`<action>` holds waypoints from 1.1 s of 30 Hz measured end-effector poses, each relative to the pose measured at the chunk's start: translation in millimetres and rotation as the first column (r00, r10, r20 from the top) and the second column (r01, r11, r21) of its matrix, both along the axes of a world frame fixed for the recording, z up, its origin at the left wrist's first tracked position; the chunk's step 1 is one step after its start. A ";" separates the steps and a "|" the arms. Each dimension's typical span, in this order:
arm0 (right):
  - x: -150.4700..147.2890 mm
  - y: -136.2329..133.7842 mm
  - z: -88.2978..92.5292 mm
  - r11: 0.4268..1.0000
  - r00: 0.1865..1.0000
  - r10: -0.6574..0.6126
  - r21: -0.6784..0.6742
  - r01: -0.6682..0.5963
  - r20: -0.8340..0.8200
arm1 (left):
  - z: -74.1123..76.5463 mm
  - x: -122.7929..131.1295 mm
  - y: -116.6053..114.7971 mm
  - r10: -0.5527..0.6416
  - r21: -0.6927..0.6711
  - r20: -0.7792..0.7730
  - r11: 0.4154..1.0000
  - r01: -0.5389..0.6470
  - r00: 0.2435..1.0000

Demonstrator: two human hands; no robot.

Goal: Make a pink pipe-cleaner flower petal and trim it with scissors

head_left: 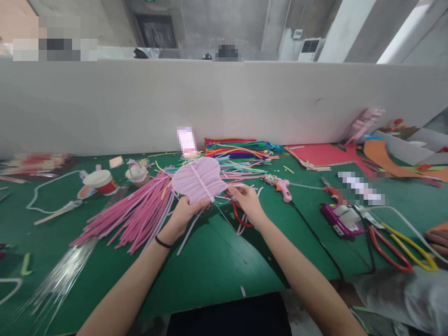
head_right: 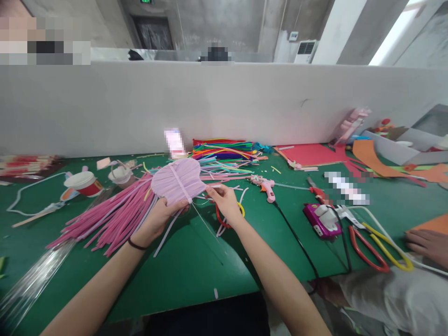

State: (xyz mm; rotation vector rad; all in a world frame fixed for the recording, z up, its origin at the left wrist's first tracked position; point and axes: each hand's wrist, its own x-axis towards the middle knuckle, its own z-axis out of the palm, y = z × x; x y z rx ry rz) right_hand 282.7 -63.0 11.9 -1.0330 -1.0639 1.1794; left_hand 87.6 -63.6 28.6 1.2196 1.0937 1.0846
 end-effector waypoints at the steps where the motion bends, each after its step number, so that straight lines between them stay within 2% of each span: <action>1: -0.3 -0.2 -0.4 1.000 1.000 0.000 -0.011 0.000 -0.002 | 0.1 0.0 -0.3 0.002 0.002 -0.005 1.000 -0.002 1.000; 3: 0.2 -0.9 -0.3 0.999 0.999 -0.040 -0.009 0.040 0.004 | 0.4 0.2 -1.1 0.011 -0.001 -0.010 1.000 -0.011 1.000; 7: 3.8 -1.4 0.8 0.988 0.988 -0.136 0.079 0.130 0.068 | 0.3 1.1 -2.2 0.017 0.000 -0.022 1.000 -0.017 1.000; 9: 4.8 -1.0 1.0 0.986 0.988 -0.138 0.100 0.132 0.062 | -0.7 1.3 -1.6 0.023 0.016 -0.032 1.000 -0.022 0.999; 11: 5.1 -0.3 1.3 0.993 0.995 -0.104 0.059 0.104 0.002 | -2.2 1.1 -0.6 0.035 0.036 -0.036 0.999 -0.033 0.999; 14: 6.0 0.2 3.7 0.994 0.983 0.004 -0.102 -0.023 -0.183 | -4.5 -0.2 1.0 0.037 0.053 -0.045 0.998 -0.035 0.998; 16: 7.5 0.0 6.5 0.970 0.947 0.080 -0.192 -0.145 -0.311 | -5.7 -1.5 1.6 0.023 0.063 -0.060 0.998 -0.019 0.998; 20: 11.6 -1.3 11.4 0.903 0.856 0.163 -0.276 -0.330 -0.490 | -7.6 -4.3 2.1 -0.003 0.086 -0.042 0.996 0.006 0.999; 22: 12.6 -1.7 12.1 0.876 0.831 0.186 -0.295 -0.382 -0.524 | -8.6 -5.1 2.6 -0.013 0.092 -0.024 0.996 0.015 1.000; 24: 12.3 -1.8 11.6 0.889 0.860 0.173 -0.299 -0.346 -0.481 | -9.8 -5.4 3.4 -0.007 0.094 -0.006 0.996 0.007 1.000; 27: 10.1 -1.3 9.7 0.956 0.949 0.066 -0.254 -0.149 -0.307 | -11.9 -5.6 5.1 0.042 0.101 -0.019 0.994 -0.039 0.999; 29: 8.8 -0.7 8.4 0.975 0.972 0.015 -0.212 -0.066 -0.234 | -13.3 -6.0 5.9 0.053 0.112 -0.053 0.993 -0.047 0.997; 33: 9.2 0.7 6.6 0.981 0.976 0.015 -0.185 -0.057 -0.218 | -14.6 -6.2 5.3 0.034 0.120 -0.092 0.993 -0.023 0.995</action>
